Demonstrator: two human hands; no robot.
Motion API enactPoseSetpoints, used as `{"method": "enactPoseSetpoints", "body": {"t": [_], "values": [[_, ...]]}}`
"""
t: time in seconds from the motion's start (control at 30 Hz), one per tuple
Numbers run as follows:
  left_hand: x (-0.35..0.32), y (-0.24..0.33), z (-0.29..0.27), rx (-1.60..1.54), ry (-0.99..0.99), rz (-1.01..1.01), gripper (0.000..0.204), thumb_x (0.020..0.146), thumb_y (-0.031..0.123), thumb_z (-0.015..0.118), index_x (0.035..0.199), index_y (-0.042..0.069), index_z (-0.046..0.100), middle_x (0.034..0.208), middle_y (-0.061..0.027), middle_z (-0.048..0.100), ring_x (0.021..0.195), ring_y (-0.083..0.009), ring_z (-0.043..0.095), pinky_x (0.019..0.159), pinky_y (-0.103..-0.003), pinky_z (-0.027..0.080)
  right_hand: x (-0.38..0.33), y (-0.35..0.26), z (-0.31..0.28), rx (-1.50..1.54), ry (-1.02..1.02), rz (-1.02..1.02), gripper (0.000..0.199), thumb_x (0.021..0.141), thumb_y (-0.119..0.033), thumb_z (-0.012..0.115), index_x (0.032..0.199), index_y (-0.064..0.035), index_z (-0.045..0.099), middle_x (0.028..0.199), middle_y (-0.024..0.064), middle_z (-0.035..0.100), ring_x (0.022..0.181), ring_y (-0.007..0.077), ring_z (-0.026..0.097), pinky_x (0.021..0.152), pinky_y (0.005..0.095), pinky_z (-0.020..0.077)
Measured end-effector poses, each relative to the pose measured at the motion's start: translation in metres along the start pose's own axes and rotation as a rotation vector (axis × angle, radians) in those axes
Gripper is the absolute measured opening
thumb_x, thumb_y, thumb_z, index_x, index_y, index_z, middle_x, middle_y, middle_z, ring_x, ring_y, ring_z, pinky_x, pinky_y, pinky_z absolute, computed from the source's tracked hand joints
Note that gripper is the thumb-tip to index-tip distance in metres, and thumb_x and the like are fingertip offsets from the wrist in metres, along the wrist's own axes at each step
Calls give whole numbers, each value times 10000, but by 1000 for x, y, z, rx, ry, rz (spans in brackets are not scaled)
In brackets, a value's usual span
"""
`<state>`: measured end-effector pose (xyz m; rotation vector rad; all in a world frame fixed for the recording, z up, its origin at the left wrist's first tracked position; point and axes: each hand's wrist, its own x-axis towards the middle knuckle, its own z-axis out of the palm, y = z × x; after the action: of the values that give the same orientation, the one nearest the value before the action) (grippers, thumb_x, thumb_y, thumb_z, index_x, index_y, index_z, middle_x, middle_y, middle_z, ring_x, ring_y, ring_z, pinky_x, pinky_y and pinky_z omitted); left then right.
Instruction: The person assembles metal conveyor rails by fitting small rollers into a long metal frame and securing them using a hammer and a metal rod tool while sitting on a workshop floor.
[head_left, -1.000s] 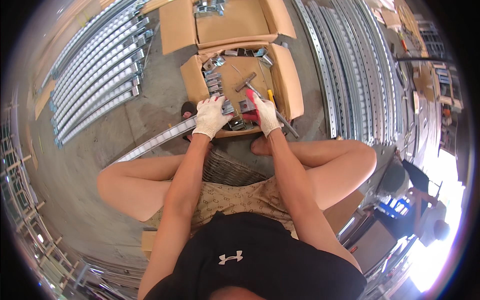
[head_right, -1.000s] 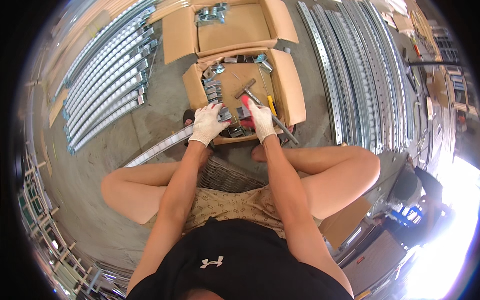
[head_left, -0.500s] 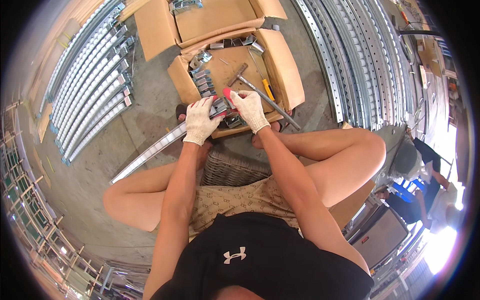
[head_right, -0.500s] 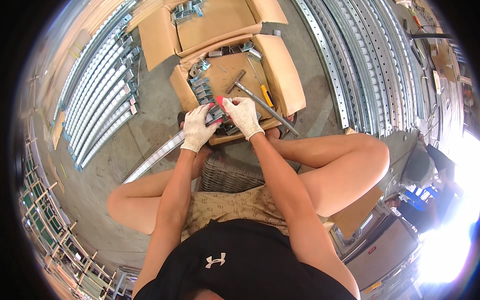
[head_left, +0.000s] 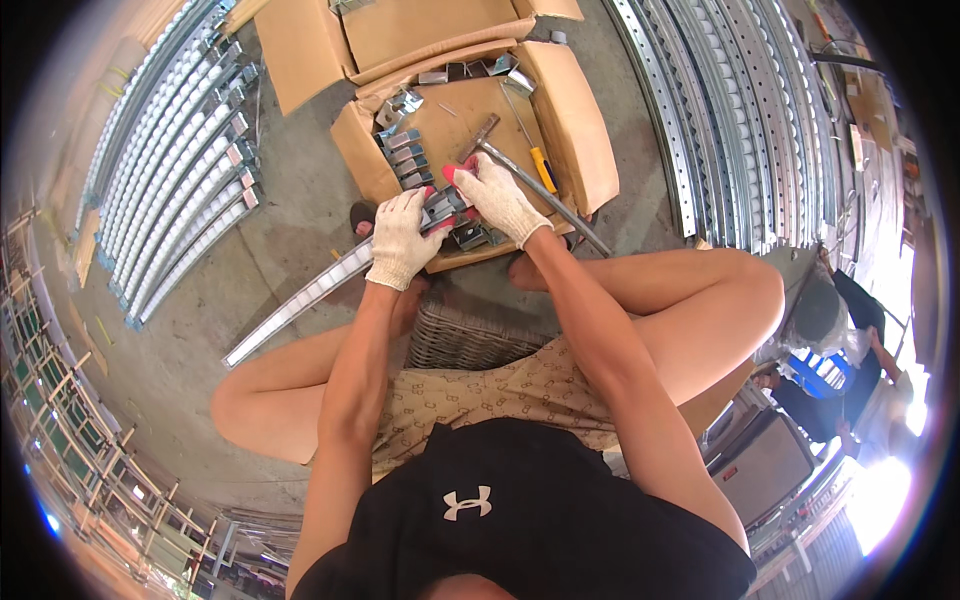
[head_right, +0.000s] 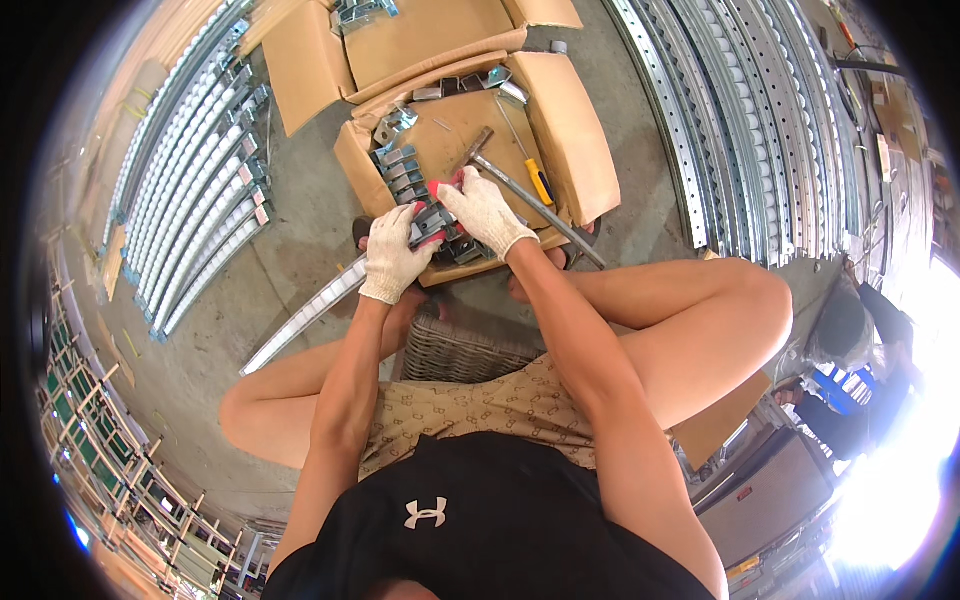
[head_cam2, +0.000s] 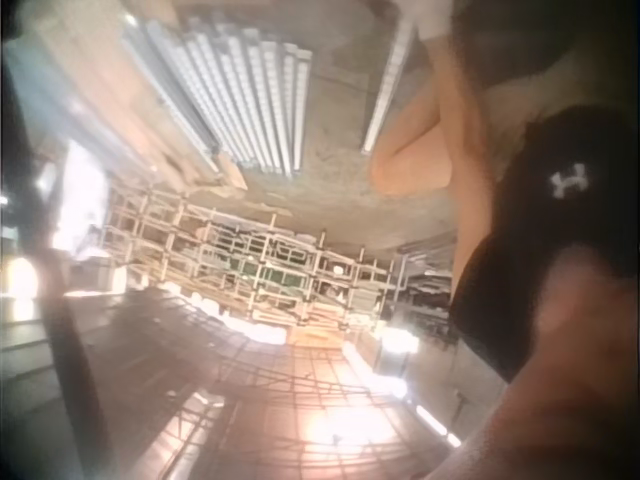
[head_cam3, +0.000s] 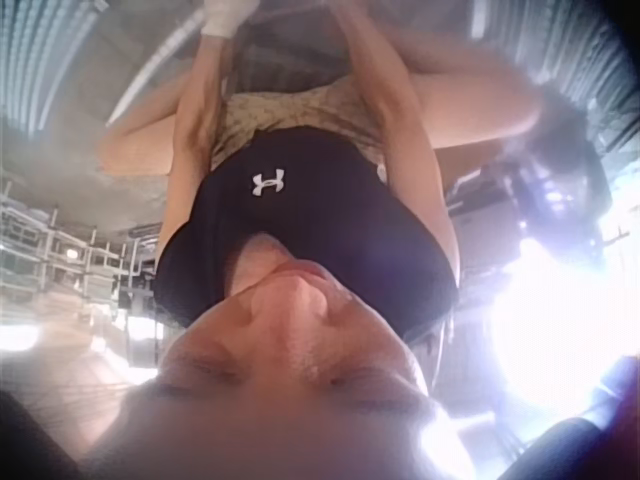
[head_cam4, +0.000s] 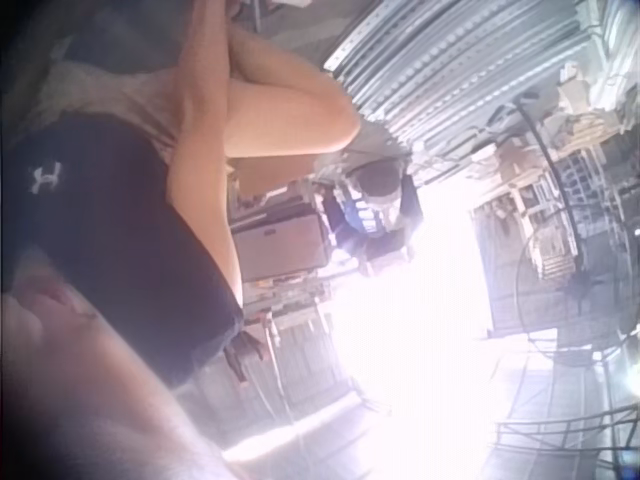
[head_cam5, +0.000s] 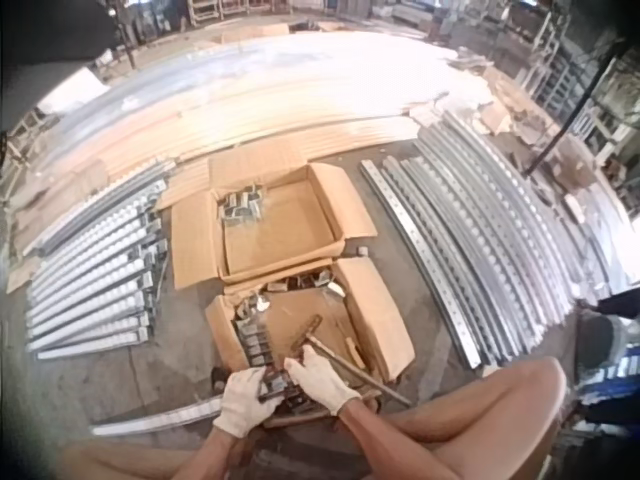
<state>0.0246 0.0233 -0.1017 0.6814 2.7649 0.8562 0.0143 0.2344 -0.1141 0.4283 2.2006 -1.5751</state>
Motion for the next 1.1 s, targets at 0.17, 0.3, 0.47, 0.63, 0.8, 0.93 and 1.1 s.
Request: {"method": "enactPoseSetpoints", "body": {"t": [0.17,0.3,0.47,0.63,0.8,0.93,1.1], "values": [[5,22,-38,-20,-183,-130,784,735,380,887,1375,61,564,1286,-181,637,1085,-384,676,906,-466,549,-21,-37,-1,9,4,15,553,1017,-457,540,1130,83,576,935,329,701,945,488,691,864,515,529],[0,29,-42,-11,-190,-140,826,746,529,862,1381,100,555,1063,-162,710,961,-388,723,837,-473,576,-41,-42,11,-247,69,-127,466,1061,-381,453,1176,64,534,937,367,681,963,548,653,859,580,502],[-6,43,-52,145,-170,-94,820,761,677,766,1404,205,575,1126,-141,729,938,-336,745,798,-448,594,-58,-56,2,-234,-22,-283,405,1099,-344,401,1215,31,502,900,386,658,932,569,638,796,608,478],[-14,42,-59,134,-57,-56,738,786,638,770,1334,167,621,1116,-132,728,916,-327,746,779,-446,597,-62,-74,-8,-417,-38,-332,383,1097,-335,411,1244,3,516,1002,353,661,991,531,634,799,583,495],[-11,47,-78,116,-31,-109,706,780,617,785,1299,158,654,1078,-121,745,950,-311,740,821,-433,589,-33,-47,-44,-665,353,-103,361,1041,-323,517,1152,17,564,951,301,691,974,469,703,850,557,545],[-1,47,-83,116,-14,-93,725,763,616,802,1315,168,659,1047,-99,748,933,-300,737,844,-411,582,-26,17,-41,-903,188,156,347,1013,-331,557,1116,-12,644,1037,275,727,1040,446,702,900,539,548],[5,38,-81,109,-14,-138,686,770,600,804,1282,160,678,1019,-97,753,940,-299,742,836,-410,589,-71,-39,-57,-517,275,-6,337,1027,-218,523,1282,-44,658,920,246,714,851,362,713,798,476,547]]}}
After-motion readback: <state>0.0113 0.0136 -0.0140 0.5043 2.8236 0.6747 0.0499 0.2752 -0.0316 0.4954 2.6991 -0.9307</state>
